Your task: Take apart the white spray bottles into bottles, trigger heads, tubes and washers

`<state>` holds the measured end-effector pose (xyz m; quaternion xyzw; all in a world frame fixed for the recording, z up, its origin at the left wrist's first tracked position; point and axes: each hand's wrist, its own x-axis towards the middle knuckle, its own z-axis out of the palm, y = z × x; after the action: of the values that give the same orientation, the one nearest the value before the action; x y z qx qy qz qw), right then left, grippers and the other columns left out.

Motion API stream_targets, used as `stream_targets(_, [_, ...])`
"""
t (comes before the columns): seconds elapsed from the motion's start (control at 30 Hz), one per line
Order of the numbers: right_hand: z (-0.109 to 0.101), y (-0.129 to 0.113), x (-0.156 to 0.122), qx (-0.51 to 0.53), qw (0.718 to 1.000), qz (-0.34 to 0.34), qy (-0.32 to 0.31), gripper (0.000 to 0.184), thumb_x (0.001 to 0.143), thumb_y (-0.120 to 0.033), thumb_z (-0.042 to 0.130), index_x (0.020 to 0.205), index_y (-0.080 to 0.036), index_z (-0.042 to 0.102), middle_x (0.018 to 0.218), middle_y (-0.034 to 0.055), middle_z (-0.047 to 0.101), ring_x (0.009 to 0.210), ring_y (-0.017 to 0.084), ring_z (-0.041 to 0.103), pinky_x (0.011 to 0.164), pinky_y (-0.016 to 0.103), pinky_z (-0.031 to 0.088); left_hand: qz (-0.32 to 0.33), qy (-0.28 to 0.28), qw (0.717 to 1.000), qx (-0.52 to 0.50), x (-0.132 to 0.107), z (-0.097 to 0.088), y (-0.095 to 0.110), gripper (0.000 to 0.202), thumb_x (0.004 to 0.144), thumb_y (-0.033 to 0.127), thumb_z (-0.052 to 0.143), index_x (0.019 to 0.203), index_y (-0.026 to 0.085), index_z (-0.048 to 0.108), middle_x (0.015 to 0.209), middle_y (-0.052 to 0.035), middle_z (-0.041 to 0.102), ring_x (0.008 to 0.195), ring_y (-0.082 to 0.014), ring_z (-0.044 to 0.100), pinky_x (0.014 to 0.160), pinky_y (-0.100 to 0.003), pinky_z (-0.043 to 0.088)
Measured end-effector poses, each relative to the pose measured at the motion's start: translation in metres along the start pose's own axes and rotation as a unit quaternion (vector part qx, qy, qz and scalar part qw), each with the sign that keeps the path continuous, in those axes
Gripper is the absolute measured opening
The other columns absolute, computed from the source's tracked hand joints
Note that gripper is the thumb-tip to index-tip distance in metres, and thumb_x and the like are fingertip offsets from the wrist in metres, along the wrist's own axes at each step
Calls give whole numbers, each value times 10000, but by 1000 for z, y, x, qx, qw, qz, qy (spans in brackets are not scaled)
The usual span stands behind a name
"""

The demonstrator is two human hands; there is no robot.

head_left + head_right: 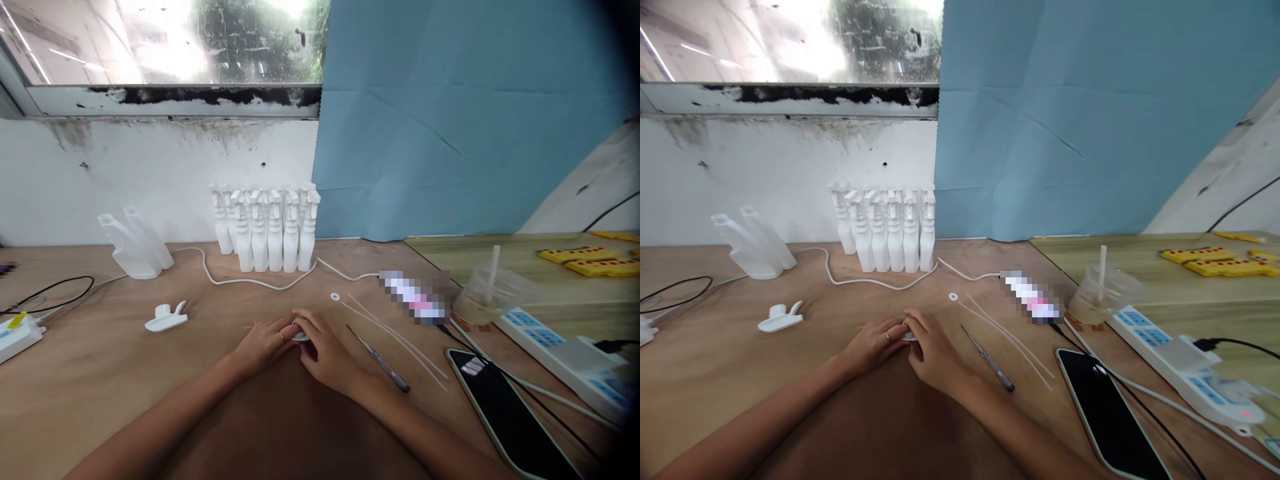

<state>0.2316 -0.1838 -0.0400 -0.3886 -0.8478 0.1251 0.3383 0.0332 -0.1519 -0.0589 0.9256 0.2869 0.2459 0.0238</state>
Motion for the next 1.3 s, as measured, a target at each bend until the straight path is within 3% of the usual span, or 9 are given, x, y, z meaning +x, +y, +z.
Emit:
stream_targets(0.17, [-19,11,6,89,996,-2,-14,427,813,-78,491,1205,-244,527,1368,84,453,1232,222,474,1017,389,421,-27,-18,999,-7,0,-2,2,275,973,345,384,1201,221,475,1088,-79,632,945,-182,626,780,-272,494])
stream_targets(0.3, [-41,38,8,-44,994,35,96,359,853,-134,483,1194,-222,552,1161,98,589,1094,250,538,952,424,428,-51,-34,998,-10,2,-2,3,233,966,346,396,1146,226,484,1099,-67,635,957,-193,619,775,-281,484])
stream_targets(0.43, [-50,75,-1,-247,955,132,93,132,779,-137,577,869,-183,662,1000,122,630,967,289,530,802,405,420,-97,-13,994,-49,3,-2,5,312,934,378,471,1205,227,435,1076,-59,649,951,-199,629,803,-303,482])
stream_targets(0.6, [-47,95,-7,-238,955,161,64,175,779,-80,513,664,-182,598,773,90,644,825,254,565,707,349,395,-135,-15,989,-64,4,-4,7,368,895,336,541,1232,238,428,1082,-49,655,979,-208,628,835,-312,477])
stream_targets(0.73, [-49,86,-1,-209,966,133,79,162,844,-139,469,818,-181,624,771,73,669,748,230,605,711,348,429,-163,-24,983,-81,5,-7,10,397,866,310,573,1237,247,446,1084,-38,659,964,-210,636,816,-308,483])
stream_targets(0.83, [-60,74,2,-119,981,87,129,250,895,-173,405,1032,-200,612,944,78,672,810,215,620,728,342,471,-198,-27,974,-103,7,-9,13,407,847,294,595,1229,244,467,1066,-33,667,946,-208,639,812,-302,485])
stream_targets(0.97, [-79,63,5,78,976,78,189,276,890,-181,423,965,-239,683,855,46,634,764,191,595,736,348,481,-183,-18,975,-127,8,-11,16,332,853,266,584,1179,247,522,1101,-31,656,975,-203,626,839,-290,476])
stream_targets(1.17, [-84,75,12,434,820,188,320,285,726,-282,704,1009,-263,675,917,26,655,737,152,617,667,304,518,-180,-17,975,-132,9,-11,17,322,860,248,569,1178,251,521,1135,-36,641,1006,-209,617,843,-294,474])
stream_targets(1.3, [-61,65,14,457,805,250,282,223,747,-380,712,881,-202,694,738,14,631,594,118,571,510,235,460,-178,-26,976,-123,9,-10,16,326,856,244,577,1176,240,514,1136,-41,639,1008,-210,615,833,-298,478])
